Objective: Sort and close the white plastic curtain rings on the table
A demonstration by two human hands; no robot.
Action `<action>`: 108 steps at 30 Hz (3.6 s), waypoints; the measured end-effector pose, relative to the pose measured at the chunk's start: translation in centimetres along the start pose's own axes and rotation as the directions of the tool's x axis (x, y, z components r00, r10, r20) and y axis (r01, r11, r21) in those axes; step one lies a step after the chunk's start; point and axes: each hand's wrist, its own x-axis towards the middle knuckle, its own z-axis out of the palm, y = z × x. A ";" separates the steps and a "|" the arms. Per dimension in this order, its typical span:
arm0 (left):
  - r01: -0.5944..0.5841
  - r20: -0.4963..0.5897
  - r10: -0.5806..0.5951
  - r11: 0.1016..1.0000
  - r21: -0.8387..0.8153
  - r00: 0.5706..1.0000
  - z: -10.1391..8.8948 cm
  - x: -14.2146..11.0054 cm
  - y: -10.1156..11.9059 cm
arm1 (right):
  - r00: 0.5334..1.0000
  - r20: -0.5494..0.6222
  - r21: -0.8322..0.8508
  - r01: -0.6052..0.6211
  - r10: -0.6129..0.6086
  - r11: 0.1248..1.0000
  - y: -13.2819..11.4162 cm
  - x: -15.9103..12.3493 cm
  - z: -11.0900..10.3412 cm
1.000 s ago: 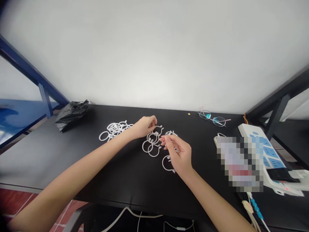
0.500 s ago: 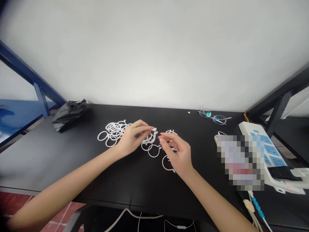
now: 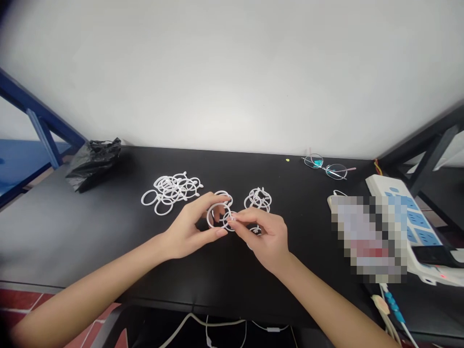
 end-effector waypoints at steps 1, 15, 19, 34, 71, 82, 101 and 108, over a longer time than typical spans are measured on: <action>-0.019 0.010 0.019 0.998 0.058 1.000 0.2 -0.1 -0.2 | 1.000 -0.009 -0.002 0.019 -0.019 1.000 0.0 -0.1 0.1; -0.067 0.054 0.055 0.965 0.254 0.997 -0.2 -0.4 -1.2 | 0.990 0.119 -0.112 0.092 -0.079 0.989 -0.8 0.3 -0.4; -0.050 0.045 0.040 0.966 0.253 0.998 -0.2 -0.4 -1.2 | 0.985 0.148 -0.103 0.107 -0.092 0.989 -0.6 0.4 -0.6; -0.201 0.057 0.194 0.899 0.390 0.979 -0.9 0.2 -0.9 | 0.992 0.115 -0.130 0.063 -0.048 0.989 -0.7 0.4 -0.2; -0.182 0.194 0.057 0.664 0.726 0.979 -2.8 0.6 -3.1 | 0.986 0.025 -0.070 -0.160 0.162 0.985 0.0 0.6 -0.3; -0.139 0.222 -0.009 0.756 0.640 0.975 -1.9 0.5 -3.6 | 0.989 0.034 -0.054 -0.144 0.146 0.988 -0.1 0.6 -0.3; -0.275 -0.028 0.313 0.870 0.409 0.949 -1.4 0.3 -3.1 | 0.980 -0.057 -0.061 -0.193 0.190 0.979 0.0 0.5 -0.3; -0.303 -0.129 0.382 0.863 0.403 0.915 -1.3 0.2 -2.8 | 0.966 0.045 -0.060 -0.252 0.255 0.966 0.1 0.5 -0.2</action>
